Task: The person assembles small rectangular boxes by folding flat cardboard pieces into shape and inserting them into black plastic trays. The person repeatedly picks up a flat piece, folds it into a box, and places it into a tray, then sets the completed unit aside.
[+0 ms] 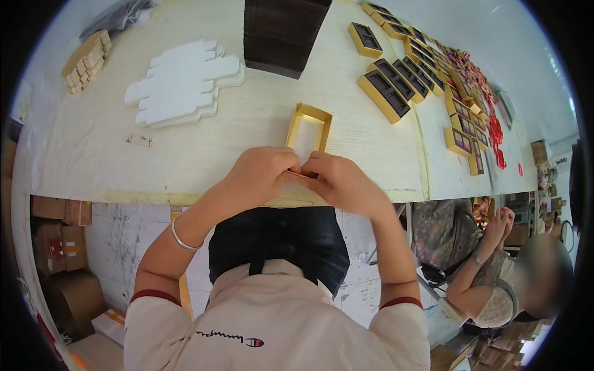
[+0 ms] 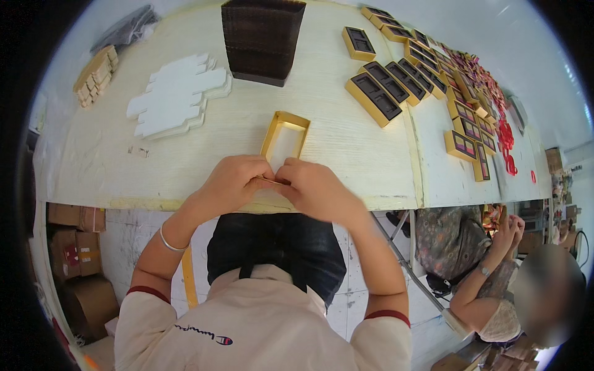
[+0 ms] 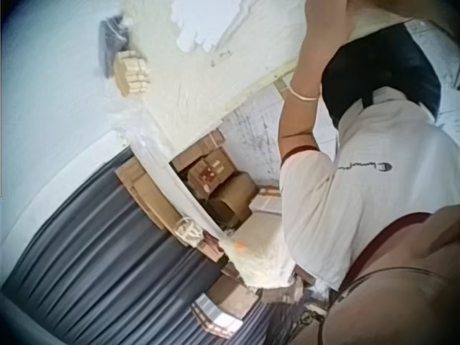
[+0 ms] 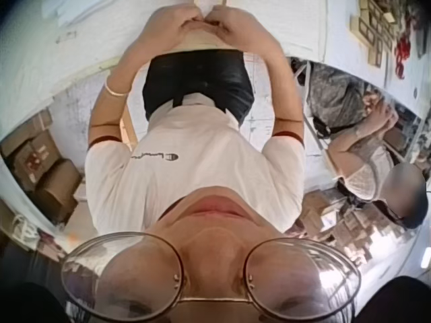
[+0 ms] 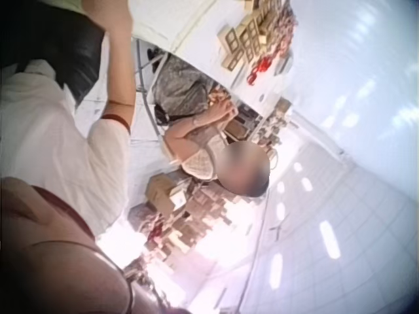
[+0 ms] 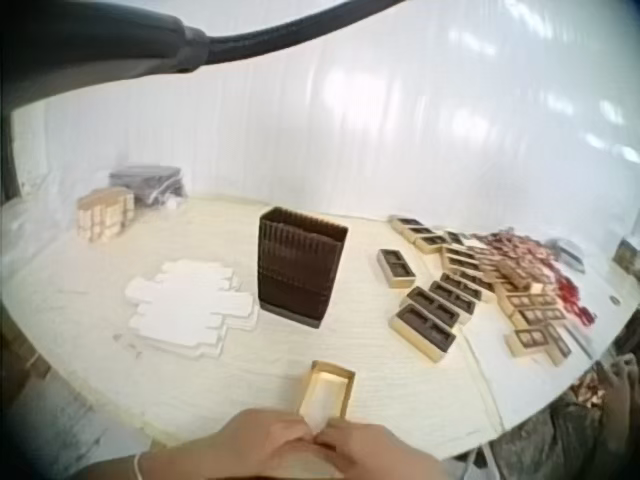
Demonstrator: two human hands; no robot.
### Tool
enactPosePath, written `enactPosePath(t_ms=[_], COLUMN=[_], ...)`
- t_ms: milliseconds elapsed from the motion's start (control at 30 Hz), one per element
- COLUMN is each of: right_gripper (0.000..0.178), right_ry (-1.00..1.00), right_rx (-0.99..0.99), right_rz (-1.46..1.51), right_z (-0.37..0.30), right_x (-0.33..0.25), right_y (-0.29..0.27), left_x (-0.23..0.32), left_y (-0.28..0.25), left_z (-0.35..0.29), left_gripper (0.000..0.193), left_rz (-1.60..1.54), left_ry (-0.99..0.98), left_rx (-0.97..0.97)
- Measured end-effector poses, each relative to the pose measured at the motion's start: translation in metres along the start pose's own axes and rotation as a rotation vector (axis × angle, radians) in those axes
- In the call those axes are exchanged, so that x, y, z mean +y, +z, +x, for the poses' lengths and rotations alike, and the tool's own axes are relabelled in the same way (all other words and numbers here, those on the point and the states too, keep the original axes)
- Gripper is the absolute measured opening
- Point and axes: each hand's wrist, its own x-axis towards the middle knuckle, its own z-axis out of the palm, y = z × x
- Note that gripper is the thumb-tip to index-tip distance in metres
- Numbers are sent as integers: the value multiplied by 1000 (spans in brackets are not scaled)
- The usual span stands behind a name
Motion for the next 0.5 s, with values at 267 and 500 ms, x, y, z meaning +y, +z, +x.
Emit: enactPosePath(t_ms=[267,500], right_gripper=[37,50], right_ry=[140,371], right_rx=[301,68], right_rz=[-178,-450], right_z=[52,96], right_x=[24,-6], right_y=[-26,-17], left_x=[9,10], left_y=[13,28], left_z=[2,12], left_gripper=[15,22], left_rz=[223,438], left_ry=[199,285], left_rx=[164,232])
